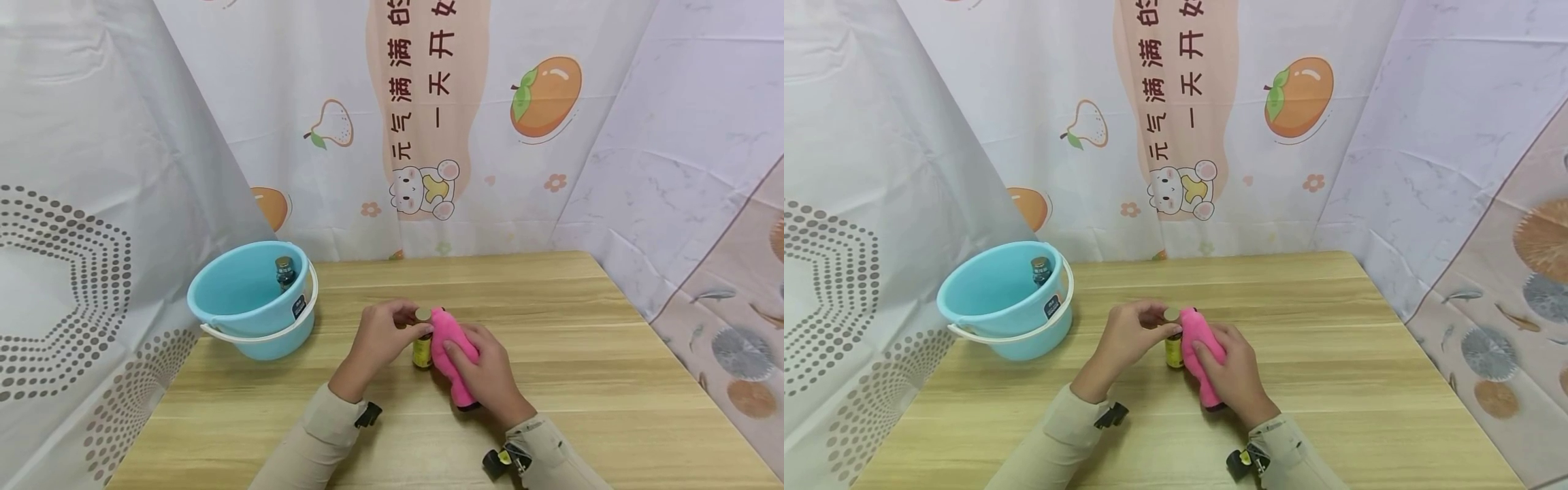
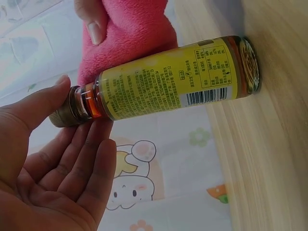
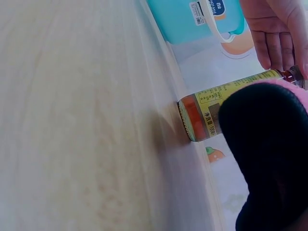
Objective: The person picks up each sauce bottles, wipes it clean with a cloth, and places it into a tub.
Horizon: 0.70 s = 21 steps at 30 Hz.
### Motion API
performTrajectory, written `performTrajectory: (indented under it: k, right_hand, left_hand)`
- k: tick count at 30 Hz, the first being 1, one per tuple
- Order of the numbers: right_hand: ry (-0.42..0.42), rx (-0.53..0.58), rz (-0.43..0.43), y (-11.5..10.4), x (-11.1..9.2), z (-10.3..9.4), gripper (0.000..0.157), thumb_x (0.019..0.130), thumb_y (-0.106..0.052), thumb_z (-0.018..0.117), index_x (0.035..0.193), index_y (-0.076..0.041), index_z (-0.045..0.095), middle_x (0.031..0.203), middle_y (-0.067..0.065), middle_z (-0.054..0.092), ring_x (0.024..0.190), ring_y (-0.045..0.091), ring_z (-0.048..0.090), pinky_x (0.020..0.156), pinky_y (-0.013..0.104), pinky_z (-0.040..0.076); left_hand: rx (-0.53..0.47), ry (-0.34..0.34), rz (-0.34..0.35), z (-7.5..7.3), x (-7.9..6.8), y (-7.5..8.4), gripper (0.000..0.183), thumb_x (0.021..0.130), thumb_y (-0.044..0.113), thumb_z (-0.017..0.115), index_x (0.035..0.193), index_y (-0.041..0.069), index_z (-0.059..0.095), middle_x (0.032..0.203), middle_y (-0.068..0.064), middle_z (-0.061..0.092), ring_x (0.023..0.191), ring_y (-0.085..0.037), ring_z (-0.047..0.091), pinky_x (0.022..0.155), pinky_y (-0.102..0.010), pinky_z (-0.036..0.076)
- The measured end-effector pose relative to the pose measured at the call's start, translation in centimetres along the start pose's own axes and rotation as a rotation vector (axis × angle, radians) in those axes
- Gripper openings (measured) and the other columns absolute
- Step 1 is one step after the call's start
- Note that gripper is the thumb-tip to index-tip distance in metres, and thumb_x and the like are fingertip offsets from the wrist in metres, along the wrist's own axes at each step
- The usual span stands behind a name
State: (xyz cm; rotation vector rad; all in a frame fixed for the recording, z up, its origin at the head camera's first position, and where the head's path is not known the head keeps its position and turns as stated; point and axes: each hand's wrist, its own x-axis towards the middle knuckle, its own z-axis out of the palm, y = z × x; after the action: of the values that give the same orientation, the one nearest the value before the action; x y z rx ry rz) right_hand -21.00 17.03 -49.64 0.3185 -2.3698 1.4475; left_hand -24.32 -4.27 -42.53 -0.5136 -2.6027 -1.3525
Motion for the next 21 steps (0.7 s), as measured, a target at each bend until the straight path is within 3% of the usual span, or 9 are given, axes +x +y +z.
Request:
performTrajectory:
  k: [11,21]
  right_hand:
    - [-0.060,-0.037,0.072,-0.12,0.01,-0.16,0.032,0.098,-0.039,0.073,0.118,-0.015,0.077,0.122,-0.002,0.069,0.105,0.016,0.067,0.083,0.029,0.059]
    - [-0.142,-0.129,0.172,0.29,0.08,-0.05,0.036,0.097,-0.039,0.073,0.122,-0.014,0.076,0.121,0.004,0.069,0.110,0.021,0.066,0.091,0.040,0.057]
  left_hand:
    - [-0.013,-0.011,-0.006,0.06,-0.05,0.18,0.032,0.085,0.034,0.087,0.110,0.016,0.078,0.095,0.006,0.079,0.085,-0.006,0.074,0.074,-0.027,0.061]
    - [-0.029,-0.005,0.015,0.01,-0.07,0.19,0.028,0.085,0.030,0.087,0.107,0.015,0.079,0.094,0.005,0.080,0.083,-0.007,0.075,0.073,-0.026,0.061]
